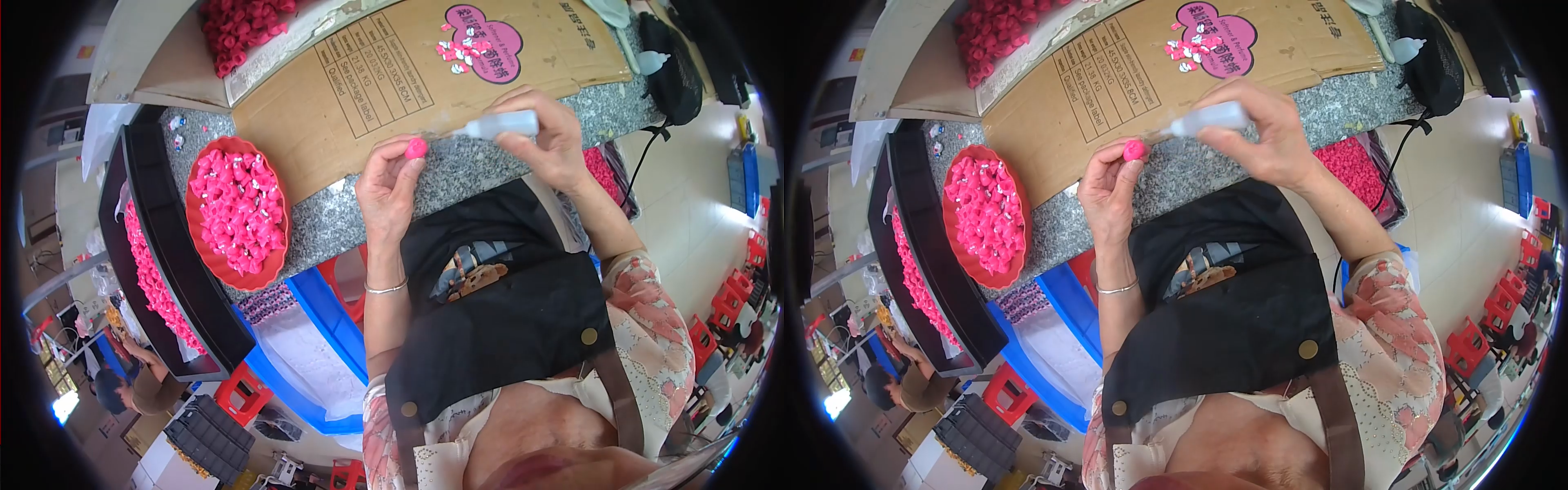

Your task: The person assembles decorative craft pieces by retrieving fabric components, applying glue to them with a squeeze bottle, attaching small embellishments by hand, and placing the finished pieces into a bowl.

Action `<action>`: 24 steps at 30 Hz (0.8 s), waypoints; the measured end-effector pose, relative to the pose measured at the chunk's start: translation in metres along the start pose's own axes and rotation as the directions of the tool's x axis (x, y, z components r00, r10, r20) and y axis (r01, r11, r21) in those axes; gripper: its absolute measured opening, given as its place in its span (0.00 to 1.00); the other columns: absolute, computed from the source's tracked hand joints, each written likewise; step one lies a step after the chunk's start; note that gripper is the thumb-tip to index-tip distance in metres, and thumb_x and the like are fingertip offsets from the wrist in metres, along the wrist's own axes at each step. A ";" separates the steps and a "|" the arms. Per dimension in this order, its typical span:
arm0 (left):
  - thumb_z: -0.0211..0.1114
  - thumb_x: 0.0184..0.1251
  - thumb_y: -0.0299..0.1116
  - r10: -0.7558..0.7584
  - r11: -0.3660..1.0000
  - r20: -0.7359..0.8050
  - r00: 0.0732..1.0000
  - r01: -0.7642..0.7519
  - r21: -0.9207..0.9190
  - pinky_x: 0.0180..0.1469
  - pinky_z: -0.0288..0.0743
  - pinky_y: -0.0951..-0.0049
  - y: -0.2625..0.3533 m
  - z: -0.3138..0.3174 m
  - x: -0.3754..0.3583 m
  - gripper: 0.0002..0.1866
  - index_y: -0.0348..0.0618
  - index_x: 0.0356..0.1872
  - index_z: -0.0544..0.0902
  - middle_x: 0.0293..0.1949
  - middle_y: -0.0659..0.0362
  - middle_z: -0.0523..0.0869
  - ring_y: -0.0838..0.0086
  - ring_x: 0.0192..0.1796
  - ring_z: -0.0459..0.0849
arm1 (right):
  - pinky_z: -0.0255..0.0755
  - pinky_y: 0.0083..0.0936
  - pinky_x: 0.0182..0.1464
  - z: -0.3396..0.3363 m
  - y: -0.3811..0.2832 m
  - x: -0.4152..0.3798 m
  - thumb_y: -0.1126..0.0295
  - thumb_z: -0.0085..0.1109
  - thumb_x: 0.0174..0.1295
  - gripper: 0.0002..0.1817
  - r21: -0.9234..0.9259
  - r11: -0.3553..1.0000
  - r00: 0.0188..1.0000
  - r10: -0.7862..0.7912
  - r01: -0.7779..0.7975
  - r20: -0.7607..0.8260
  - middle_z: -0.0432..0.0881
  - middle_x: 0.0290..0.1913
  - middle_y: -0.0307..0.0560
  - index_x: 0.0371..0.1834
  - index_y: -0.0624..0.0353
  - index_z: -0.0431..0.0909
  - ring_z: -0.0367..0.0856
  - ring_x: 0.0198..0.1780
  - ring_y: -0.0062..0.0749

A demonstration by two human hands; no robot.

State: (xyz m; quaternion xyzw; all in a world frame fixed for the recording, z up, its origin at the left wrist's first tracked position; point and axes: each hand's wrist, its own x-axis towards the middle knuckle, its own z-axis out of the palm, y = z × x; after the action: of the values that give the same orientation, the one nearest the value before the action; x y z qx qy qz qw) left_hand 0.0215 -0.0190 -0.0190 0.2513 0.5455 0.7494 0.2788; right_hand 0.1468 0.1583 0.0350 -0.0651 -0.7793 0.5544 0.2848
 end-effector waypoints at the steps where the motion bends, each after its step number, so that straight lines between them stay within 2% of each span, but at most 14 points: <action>1: 0.58 0.59 0.16 -0.012 1.000 -0.020 1.000 0.012 0.016 0.52 0.73 0.74 -0.001 -0.001 0.000 0.10 0.33 0.42 0.76 0.45 0.52 0.79 0.71 0.46 0.79 | 0.72 0.26 0.46 -0.002 0.007 -0.004 0.79 0.61 0.49 0.20 0.202 0.978 0.993 0.079 -0.060 -0.089 0.77 0.43 0.47 0.47 0.63 0.71 0.79 0.42 0.30; 2: 0.58 0.59 0.16 -0.020 0.999 -0.035 0.999 0.021 0.027 0.52 0.73 0.74 -0.002 -0.003 -0.001 0.10 0.33 0.42 0.76 0.45 0.53 0.79 0.71 0.46 0.79 | 0.72 0.27 0.50 -0.008 0.014 -0.007 0.80 0.60 0.49 0.22 0.394 0.914 0.972 0.169 -0.094 -0.161 0.75 0.46 0.48 0.50 0.64 0.68 0.78 0.45 0.30; 3: 0.58 0.59 0.16 -0.028 0.999 -0.047 0.998 0.029 0.033 0.51 0.73 0.74 -0.003 -0.002 -0.001 0.10 0.33 0.42 0.76 0.44 0.53 0.79 0.71 0.46 0.79 | 0.66 0.30 0.59 -0.021 0.019 -0.010 0.78 0.59 0.51 0.27 0.454 0.872 0.945 0.285 -0.185 -0.163 0.71 0.50 0.47 0.56 0.63 0.61 0.75 0.50 0.31; 6: 0.58 0.58 0.15 -0.039 0.999 -0.023 0.999 0.039 0.000 0.53 0.73 0.74 -0.004 -0.003 0.000 0.10 0.33 0.42 0.76 0.46 0.53 0.79 0.73 0.48 0.78 | 0.67 0.24 0.54 -0.056 0.052 -0.008 0.79 0.56 0.55 0.23 0.466 0.884 0.861 0.261 -0.031 -0.437 0.75 0.49 0.49 0.55 0.64 0.65 0.75 0.51 0.30; 7: 0.59 0.58 0.15 -0.040 0.999 -0.017 0.999 0.040 0.003 0.54 0.73 0.74 -0.003 -0.002 0.001 0.10 0.33 0.42 0.76 0.46 0.53 0.78 0.72 0.49 0.78 | 0.68 0.24 0.53 -0.068 0.060 -0.005 0.76 0.58 0.56 0.21 0.398 0.916 0.799 0.268 -0.039 -0.539 0.77 0.48 0.47 0.54 0.64 0.68 0.76 0.50 0.29; 10: 0.59 0.58 0.15 -0.026 0.999 -0.006 1.000 0.025 -0.021 0.54 0.73 0.74 -0.003 0.000 0.003 0.10 0.33 0.42 0.76 0.46 0.53 0.78 0.72 0.49 0.78 | 0.68 0.23 0.52 -0.106 0.081 -0.004 0.72 0.61 0.56 0.20 0.123 0.964 0.741 0.260 -0.236 -0.619 0.78 0.46 0.44 0.51 0.64 0.71 0.76 0.48 0.27; 11: 0.59 0.59 0.16 -0.014 1.000 -0.014 1.000 0.014 -0.004 0.53 0.73 0.74 -0.003 0.001 0.004 0.10 0.33 0.42 0.76 0.46 0.53 0.78 0.72 0.48 0.79 | 0.68 0.24 0.52 -0.113 0.097 -0.005 0.70 0.62 0.55 0.18 0.021 0.972 0.747 0.194 -0.235 -0.636 0.79 0.45 0.44 0.48 0.65 0.73 0.76 0.48 0.26; 14: 0.59 0.59 0.18 0.010 1.000 -0.036 0.999 -0.009 0.028 0.51 0.74 0.73 -0.003 0.005 0.006 0.10 0.34 0.42 0.76 0.45 0.52 0.79 0.71 0.45 0.80 | 0.68 0.24 0.52 -0.114 0.091 -0.005 0.73 0.62 0.54 0.16 -0.217 0.889 0.750 0.185 -0.404 -0.635 0.80 0.42 0.44 0.46 0.66 0.73 0.76 0.45 0.27; 17: 0.59 0.59 0.18 0.016 0.999 -0.046 0.999 -0.015 0.029 0.51 0.74 0.73 -0.001 0.004 0.005 0.10 0.34 0.42 0.76 0.45 0.52 0.79 0.71 0.45 0.80 | 0.69 0.24 0.49 -0.096 0.086 -0.014 0.76 0.62 0.52 0.16 -0.323 0.913 0.555 -0.139 -0.249 -0.820 0.79 0.38 0.41 0.44 0.64 0.73 0.76 0.42 0.26; 20: 0.59 0.59 0.18 0.020 0.999 -0.055 0.998 -0.018 0.039 0.50 0.74 0.73 0.000 0.002 0.005 0.09 0.35 0.41 0.76 0.45 0.52 0.79 0.71 0.44 0.80 | 0.70 0.25 0.46 -0.063 0.071 -0.034 0.79 0.62 0.51 0.15 -0.428 0.866 0.610 -0.197 -0.258 -0.767 0.77 0.35 0.41 0.43 0.62 0.73 0.77 0.38 0.29; 22: 0.59 0.59 0.18 0.005 0.999 -0.043 0.999 -0.003 0.048 0.50 0.74 0.73 0.000 0.001 0.005 0.09 0.35 0.41 0.76 0.45 0.53 0.79 0.71 0.44 0.80 | 0.70 0.25 0.41 -0.039 0.053 -0.022 0.81 0.61 0.50 0.12 -0.600 0.797 0.875 -0.243 -0.066 -0.419 0.75 0.35 0.43 0.40 0.61 0.75 0.76 0.36 0.31; 24: 0.59 0.59 0.17 -0.008 1.000 -0.019 1.000 0.009 0.024 0.51 0.74 0.75 0.002 0.000 0.007 0.10 0.34 0.42 0.76 0.46 0.52 0.78 0.72 0.47 0.79 | 0.71 0.25 0.38 -0.015 0.046 -0.001 0.83 0.59 0.50 0.09 -0.592 0.806 0.881 -0.289 0.011 -0.376 0.75 0.33 0.47 0.35 0.63 0.76 0.76 0.34 0.34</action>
State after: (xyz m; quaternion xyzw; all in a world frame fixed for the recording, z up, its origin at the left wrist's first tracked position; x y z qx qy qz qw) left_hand 0.0165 -0.0150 -0.0166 0.2454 0.5579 0.7440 0.2739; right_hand 0.1452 0.1873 -0.0030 -0.2101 -0.8249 0.2383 0.4676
